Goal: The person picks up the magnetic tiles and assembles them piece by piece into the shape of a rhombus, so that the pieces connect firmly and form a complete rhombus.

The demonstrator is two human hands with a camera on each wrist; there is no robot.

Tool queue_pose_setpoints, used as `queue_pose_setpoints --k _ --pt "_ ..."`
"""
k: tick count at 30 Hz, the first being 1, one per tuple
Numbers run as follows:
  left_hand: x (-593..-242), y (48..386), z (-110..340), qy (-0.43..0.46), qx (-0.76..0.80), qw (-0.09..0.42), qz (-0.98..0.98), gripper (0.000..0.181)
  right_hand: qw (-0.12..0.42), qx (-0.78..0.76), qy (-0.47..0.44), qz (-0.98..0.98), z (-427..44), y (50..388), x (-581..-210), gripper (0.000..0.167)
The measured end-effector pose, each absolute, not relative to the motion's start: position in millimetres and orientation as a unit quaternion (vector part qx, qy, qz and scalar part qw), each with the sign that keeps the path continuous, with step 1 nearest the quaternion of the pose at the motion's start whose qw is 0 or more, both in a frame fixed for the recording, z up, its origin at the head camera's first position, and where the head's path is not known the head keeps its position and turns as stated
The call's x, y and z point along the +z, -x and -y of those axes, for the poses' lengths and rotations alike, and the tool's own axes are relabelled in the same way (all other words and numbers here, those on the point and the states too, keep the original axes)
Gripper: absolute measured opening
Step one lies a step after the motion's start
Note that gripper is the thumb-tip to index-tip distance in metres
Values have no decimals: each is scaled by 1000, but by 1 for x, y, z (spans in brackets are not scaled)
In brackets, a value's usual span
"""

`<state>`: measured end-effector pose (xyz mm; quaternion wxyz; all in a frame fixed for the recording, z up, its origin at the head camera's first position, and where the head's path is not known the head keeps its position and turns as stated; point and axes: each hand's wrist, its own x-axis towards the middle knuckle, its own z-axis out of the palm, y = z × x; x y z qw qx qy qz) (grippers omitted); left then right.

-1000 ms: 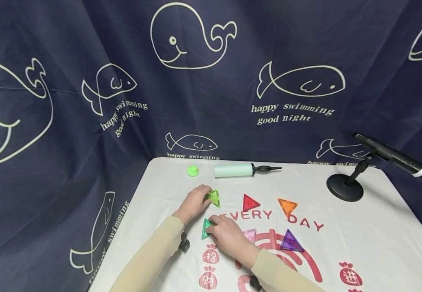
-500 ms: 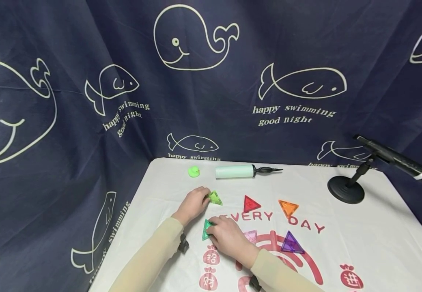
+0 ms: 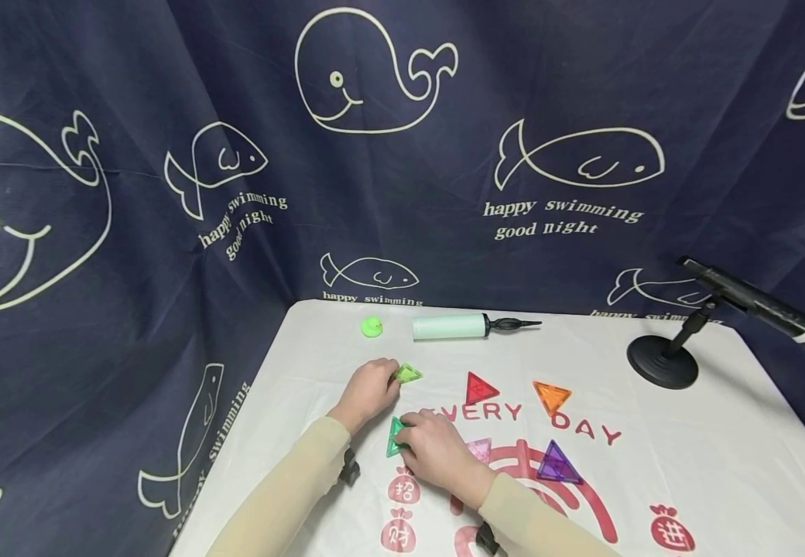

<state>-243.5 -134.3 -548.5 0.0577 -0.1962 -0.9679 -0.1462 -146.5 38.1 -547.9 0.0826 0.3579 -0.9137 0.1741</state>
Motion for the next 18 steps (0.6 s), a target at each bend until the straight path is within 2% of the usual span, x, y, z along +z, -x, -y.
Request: queue_pose_setpoints --k 9,18 --pt "-551 243 136 194 -139 78 968 23 110 178 -361 909 -39 151 -551 11" --pt "-551 239 136 206 -141 84 965 28 124 185 -307 925 -44 169 -553 7"
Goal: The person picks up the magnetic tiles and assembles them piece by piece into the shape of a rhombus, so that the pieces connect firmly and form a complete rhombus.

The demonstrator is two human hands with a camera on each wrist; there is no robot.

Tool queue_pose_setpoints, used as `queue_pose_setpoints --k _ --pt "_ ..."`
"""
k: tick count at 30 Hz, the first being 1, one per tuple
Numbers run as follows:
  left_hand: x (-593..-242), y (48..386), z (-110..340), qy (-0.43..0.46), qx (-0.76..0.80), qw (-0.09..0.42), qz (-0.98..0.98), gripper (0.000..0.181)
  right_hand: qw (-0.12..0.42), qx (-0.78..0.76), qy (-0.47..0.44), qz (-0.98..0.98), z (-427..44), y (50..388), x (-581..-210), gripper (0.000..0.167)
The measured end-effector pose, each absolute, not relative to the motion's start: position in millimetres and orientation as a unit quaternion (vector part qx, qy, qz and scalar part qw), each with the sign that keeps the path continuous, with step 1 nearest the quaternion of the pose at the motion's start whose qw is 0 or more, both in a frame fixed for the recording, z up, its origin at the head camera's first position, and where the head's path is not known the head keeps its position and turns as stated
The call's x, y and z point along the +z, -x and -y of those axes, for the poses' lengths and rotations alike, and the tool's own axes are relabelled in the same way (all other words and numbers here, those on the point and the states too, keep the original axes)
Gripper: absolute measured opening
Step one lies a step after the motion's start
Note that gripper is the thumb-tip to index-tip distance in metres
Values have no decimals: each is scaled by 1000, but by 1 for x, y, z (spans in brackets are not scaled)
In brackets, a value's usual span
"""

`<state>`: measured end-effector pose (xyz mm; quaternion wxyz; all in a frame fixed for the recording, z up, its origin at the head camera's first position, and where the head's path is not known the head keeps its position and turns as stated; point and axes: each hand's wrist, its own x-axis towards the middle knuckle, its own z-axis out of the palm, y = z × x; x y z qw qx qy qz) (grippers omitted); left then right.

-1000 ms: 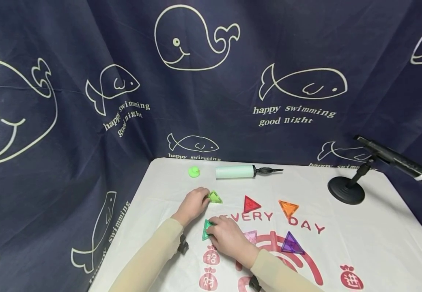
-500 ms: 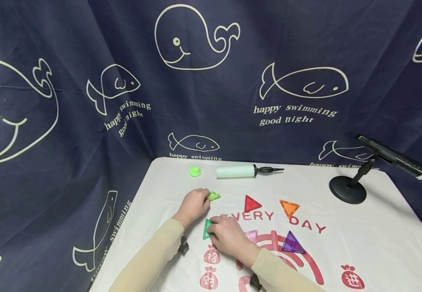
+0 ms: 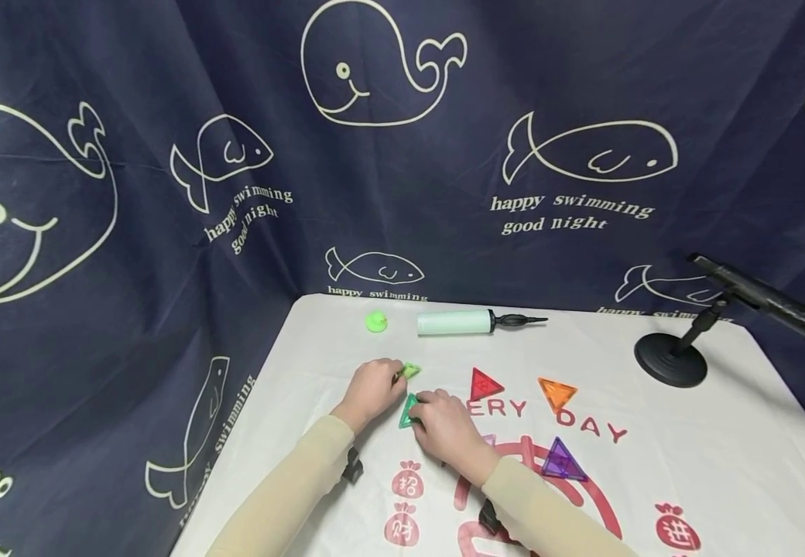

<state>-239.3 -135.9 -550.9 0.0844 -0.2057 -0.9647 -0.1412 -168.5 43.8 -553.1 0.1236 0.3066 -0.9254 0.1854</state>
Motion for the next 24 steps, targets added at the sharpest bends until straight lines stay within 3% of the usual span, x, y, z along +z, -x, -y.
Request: queue_pose_setpoints --k 12,24 --pt "-551 237 128 203 -135 71 967 24 119 201 -257 938 -49 189 -551 5" --pt "-552 240 120 199 -146 77 966 32 114 189 -222 950 -49 204 -550 6"
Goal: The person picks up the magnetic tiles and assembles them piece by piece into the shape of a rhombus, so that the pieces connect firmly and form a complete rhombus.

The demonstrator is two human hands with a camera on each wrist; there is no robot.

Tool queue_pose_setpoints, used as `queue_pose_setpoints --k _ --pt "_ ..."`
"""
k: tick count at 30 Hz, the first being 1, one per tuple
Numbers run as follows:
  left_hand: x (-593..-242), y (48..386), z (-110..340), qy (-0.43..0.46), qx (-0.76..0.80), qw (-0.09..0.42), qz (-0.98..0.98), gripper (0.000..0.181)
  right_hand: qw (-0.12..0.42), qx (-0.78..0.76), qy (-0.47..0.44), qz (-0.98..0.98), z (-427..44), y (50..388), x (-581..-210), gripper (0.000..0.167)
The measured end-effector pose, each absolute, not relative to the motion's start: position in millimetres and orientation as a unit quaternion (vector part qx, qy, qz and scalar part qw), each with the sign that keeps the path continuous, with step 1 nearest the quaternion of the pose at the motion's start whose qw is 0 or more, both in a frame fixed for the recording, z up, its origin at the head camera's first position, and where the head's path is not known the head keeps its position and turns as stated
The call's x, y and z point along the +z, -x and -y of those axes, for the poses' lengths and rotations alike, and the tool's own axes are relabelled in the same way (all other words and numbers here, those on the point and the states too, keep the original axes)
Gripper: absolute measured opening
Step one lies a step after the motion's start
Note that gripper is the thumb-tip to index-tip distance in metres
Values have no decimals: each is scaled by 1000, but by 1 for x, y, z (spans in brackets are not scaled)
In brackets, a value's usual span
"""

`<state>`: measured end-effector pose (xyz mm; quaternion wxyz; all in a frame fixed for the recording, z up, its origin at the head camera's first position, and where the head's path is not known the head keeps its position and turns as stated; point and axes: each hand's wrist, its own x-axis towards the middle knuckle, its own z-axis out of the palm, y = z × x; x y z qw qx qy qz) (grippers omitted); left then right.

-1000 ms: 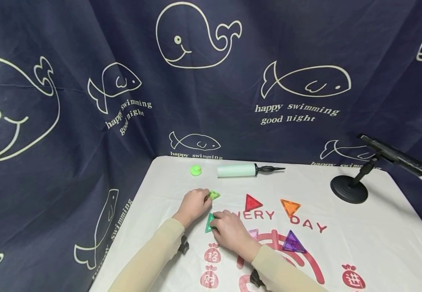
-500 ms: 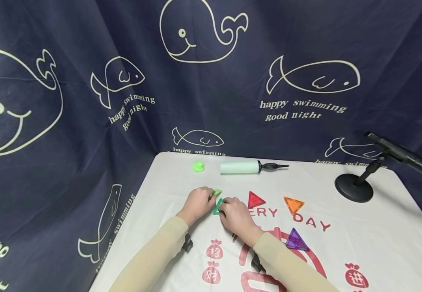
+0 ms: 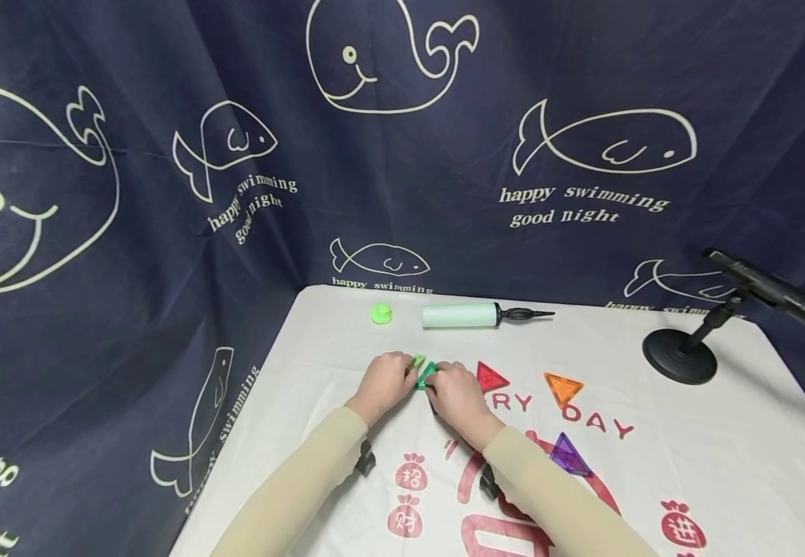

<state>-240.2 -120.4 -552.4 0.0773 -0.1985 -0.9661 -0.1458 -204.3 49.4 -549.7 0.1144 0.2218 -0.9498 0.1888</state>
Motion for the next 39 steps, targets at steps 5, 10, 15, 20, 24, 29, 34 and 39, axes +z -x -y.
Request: queue_pose_setpoints --k 5,10,15,20,24,29,34,39 --pt "-554 241 118 198 -155 80 965 30 103 192 -216 952 -50 209 -550 6" --pt "-555 242 117 195 -158 87 964 32 107 194 -216 951 -48 214 -550 7" --pt "-553 243 115 194 -162 89 963 34 111 199 -217 949 -47 219 -551 6" --pt "-553 244 113 197 -165 97 962 35 101 197 -214 951 -47 222 -552 5" --pt "-553 243 112 198 -164 104 961 35 97 202 -212 951 -47 223 -551 6" --pt "-553 241 113 198 -171 105 960 33 94 204 -210 951 -47 223 -551 6" --pt "-557 239 116 203 -177 101 958 25 89 203 -210 952 -47 224 -552 7" --pt "-561 238 119 206 -182 94 957 19 84 207 -211 952 -50 225 -552 8"
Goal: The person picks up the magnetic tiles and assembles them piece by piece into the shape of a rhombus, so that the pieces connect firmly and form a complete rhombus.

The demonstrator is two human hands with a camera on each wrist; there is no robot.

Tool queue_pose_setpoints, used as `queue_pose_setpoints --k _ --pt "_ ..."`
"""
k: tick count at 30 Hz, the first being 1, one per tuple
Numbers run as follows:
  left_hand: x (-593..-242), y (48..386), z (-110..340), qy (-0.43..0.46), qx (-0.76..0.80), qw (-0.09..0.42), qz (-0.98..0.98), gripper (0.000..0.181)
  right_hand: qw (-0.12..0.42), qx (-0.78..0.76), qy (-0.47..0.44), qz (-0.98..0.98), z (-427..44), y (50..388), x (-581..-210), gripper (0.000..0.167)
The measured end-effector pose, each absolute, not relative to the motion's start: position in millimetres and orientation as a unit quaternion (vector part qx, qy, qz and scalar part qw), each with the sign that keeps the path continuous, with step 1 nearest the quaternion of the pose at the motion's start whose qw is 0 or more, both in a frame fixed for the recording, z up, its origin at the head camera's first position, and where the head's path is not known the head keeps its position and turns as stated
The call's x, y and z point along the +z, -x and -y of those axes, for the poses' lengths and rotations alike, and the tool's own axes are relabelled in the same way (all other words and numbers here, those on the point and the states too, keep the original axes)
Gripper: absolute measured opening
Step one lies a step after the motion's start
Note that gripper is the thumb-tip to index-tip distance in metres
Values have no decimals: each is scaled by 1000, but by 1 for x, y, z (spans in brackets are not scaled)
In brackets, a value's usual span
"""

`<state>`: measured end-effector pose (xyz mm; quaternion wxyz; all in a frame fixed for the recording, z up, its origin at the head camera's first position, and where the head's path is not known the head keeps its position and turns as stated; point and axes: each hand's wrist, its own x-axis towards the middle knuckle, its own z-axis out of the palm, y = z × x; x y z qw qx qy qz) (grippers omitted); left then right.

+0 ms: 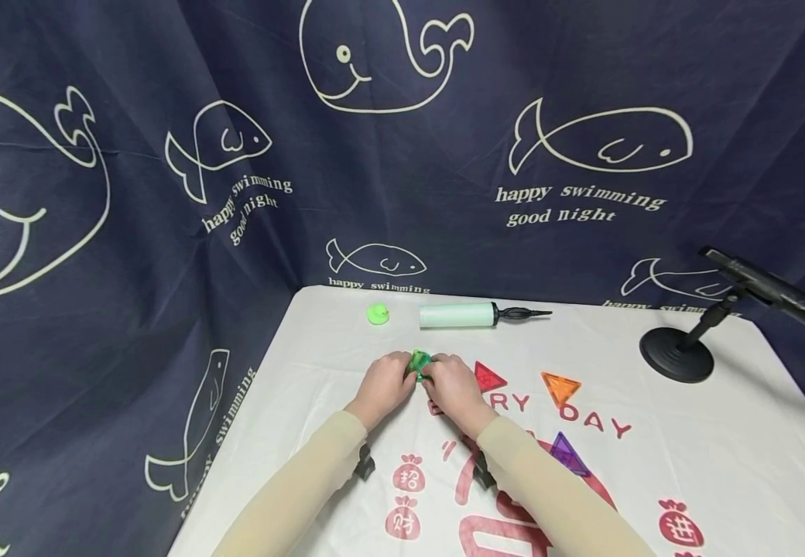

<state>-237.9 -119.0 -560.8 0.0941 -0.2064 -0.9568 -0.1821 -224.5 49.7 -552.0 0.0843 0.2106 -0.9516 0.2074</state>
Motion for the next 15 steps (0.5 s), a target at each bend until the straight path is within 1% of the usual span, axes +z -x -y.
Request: queue_pose_setpoints --k 4,8,15 --pt "-562 237 121 200 -189 81 958 19 79 213 -221 949 -53 223 -550 11" --pt "-563 235 122 195 -201 68 958 16 67 211 -237 946 -57 222 -548 18" --pt "-562 234 121 186 -209 61 958 13 20 208 -250 945 -64 218 -544 36"
